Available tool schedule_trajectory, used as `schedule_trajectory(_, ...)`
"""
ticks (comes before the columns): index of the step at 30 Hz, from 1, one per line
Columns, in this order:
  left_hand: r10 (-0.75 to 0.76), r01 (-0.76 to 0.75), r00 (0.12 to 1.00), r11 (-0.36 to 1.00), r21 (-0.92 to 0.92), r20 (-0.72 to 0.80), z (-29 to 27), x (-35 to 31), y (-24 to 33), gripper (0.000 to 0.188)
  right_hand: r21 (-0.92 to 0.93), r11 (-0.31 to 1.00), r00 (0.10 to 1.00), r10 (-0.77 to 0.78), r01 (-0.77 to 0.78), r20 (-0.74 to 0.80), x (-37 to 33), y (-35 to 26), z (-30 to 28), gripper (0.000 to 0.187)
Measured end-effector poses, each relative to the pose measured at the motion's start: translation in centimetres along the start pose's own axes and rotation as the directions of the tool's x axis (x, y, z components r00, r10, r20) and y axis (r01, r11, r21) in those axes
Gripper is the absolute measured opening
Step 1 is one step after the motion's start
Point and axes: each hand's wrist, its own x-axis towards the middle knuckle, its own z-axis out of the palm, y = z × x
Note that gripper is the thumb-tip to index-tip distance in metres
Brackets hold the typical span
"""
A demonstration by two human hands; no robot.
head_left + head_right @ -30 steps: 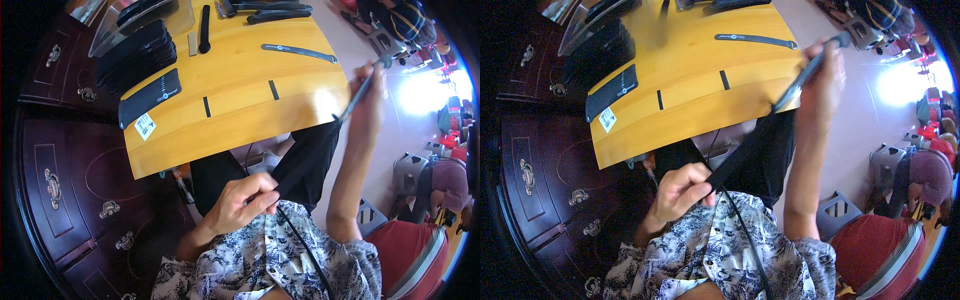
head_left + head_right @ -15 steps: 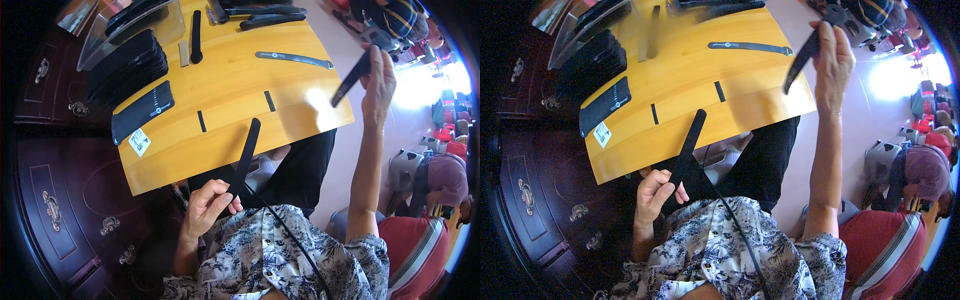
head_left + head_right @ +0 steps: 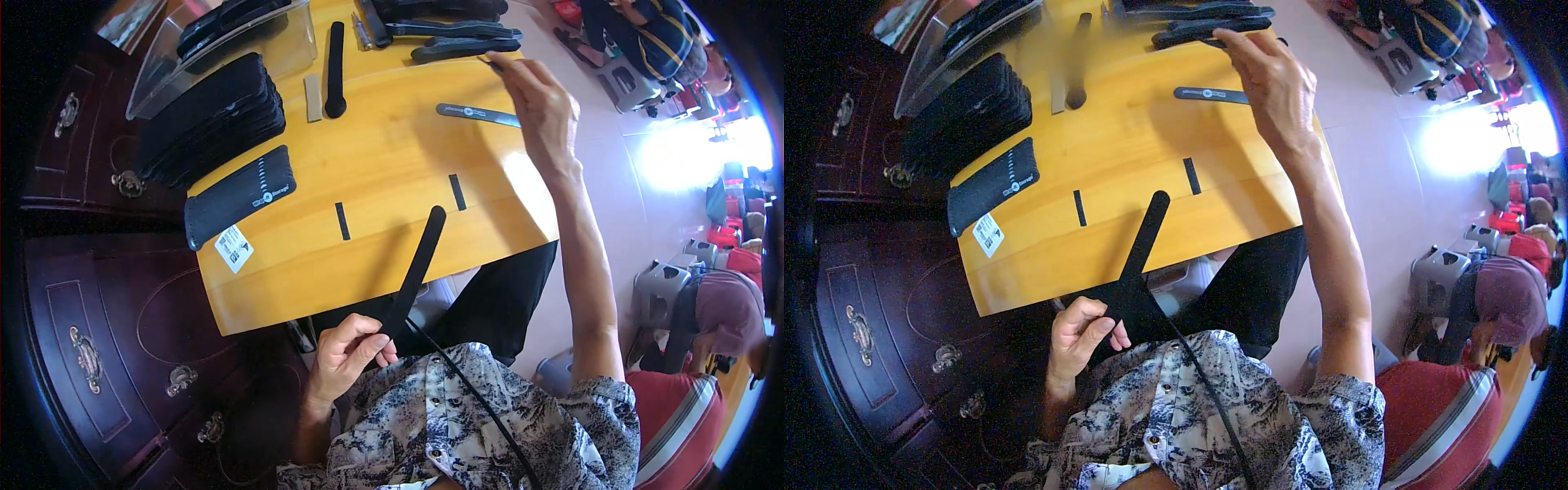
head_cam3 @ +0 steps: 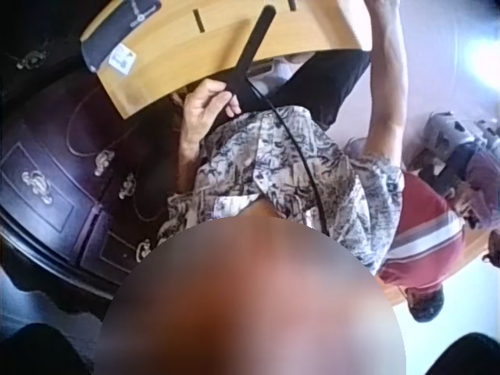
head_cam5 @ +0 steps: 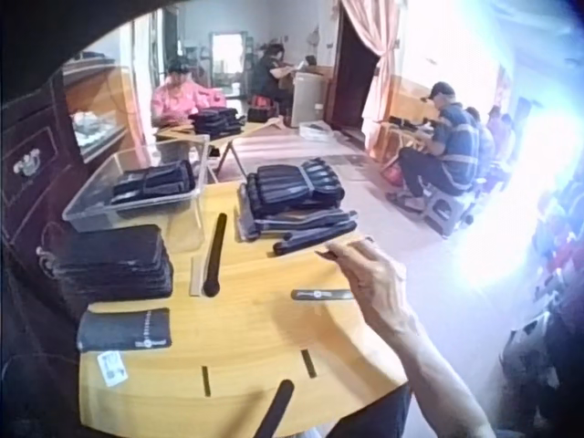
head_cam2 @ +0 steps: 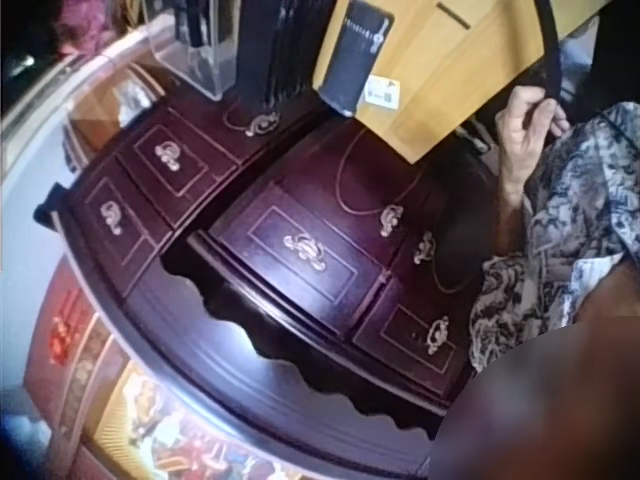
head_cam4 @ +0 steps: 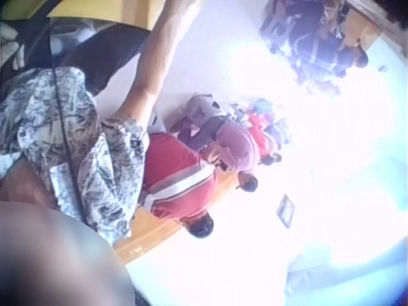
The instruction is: Inspecting and organizing black cable storage straps on a desk.
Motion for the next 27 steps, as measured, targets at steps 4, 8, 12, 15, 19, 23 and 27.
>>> schedule_trajectory(4, -0.04, 0.04, 0.999, 0.999, 0.01, 0.016, 0.0, 0.2, -0.2, 0.01, -0.217, 0.976, 0.983, 0.057, -0.018, 0.173, -0.8, 1.4, 3.0, 0.023)
schedule_trajectory(8, -0.04, 0.037, 0.998, 0.998, 0.058, 0.043, 0.5, 0.4, 0.3, 0.009, -0.242, 0.97, 0.972, 0.07, -0.014, 0.223, -1.3, 1.9, 3.8, 0.024)
schedule_trajectory(12, -0.037, 0.034, 0.999, 0.996, 0.085, 0.034, 0.4, 0.3, 0.9, 0.01, -0.158, 0.987, 0.966, 0.071, -0.032, 0.249, -1.1, 2.0, 2.6, 0.029)
schedule_trajectory(15, 0.013, -0.011, 0.999, 0.999, 0.038, -0.042, 0.2, -0.4, 1.2, 0.009, 0.028, 0.984, 0.959, 0.165, -0.175, 0.229, -1.5, -2.1, -1.3, 0.029)
schedule_trajectory(19, 0.081, -0.07, 0.994, 0.989, 0.132, -0.078, -0.1, -0.6, 0.8, 0.01, 0.263, 0.916, 0.919, 0.207, -0.303, 0.336, -5.7, -6.5, -5.9, 0.03)
schedule_trajectory(23, 0.267, -0.208, 0.964, 0.763, 0.611, -0.006, 0.4, -0.2, 3.2, 0.015, 0.301, 0.954, 0.903, -0.138, 0.01, 0.407, -8.3, -11.1, -9.4, 0.04)
schedule_trajectory(27, 0.442, -0.382, 0.886, 0.528, 0.759, 0.138, 1.0, 1.0, 4.9, 0.024, 0.214, 0.925, 0.807, -0.378, 0.313, 0.455, -9.3, -12.9, -10.7, 0.04)
